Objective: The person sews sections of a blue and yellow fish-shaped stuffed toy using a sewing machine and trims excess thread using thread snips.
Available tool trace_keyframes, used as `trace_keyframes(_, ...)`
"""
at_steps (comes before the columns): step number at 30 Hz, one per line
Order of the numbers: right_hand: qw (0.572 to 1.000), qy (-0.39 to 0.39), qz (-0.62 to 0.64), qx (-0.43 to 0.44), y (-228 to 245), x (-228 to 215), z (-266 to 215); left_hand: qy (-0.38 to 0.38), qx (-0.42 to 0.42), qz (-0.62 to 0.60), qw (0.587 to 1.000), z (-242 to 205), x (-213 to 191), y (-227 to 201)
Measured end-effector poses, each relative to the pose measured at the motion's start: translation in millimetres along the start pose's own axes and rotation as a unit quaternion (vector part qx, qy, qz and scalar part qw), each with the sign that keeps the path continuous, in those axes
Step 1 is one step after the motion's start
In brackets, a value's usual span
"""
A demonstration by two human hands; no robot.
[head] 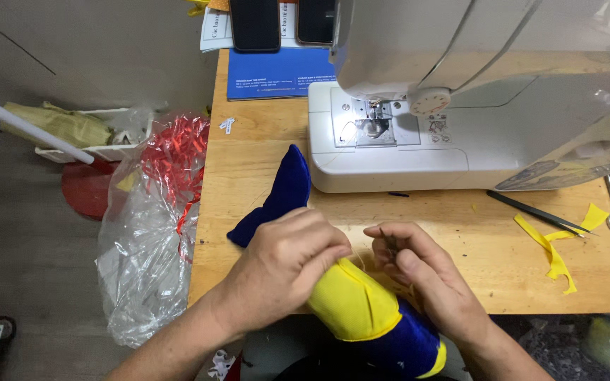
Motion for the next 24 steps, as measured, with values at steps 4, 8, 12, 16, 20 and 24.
trace_keyframes(4, 0.98, 0.041, -0.195, 0.002, 11, 3, 10, -0.013, -0.018, -0.029, 0.999, 0, -4, 10)
trace_keyframes(8, 0.957, 0.067, -0.283, -0.011, 11, 6, 24, -0.016, -0.029, -0.041, 0.999, -2, -3, 20)
trace_keyframes(12, 0.954, 0.069, -0.291, 0.023, 18, 16, 38, -0.021, -0.048, -0.038, 0.998, -5, -4, 26)
trace_keyframes(16, 0.961, 0.096, -0.261, 0.002, 19, 24, 46, -0.027, -0.068, -0.073, 0.995, -7, -4, 33)
trace_keyframes(20, 0.958, 0.105, -0.264, -0.03, 21, 28, 48, -0.038, -0.091, -0.114, 0.989, -8, -4, 38)
trace_keyframes(24, 0.969, 0.088, -0.231, -0.018, 22, 27, 45, -0.042, -0.095, -0.11, 0.989, -8, -5, 38)
Point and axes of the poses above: each hand's wrist, its own z-axis towards the middle knuckle, its own x-axis out of the palm, y = z × x, the point moved 8 cm from there along z, towards the middle knuckle, and after that the axes turned 5 degrees about x, right-handed, at the moved point
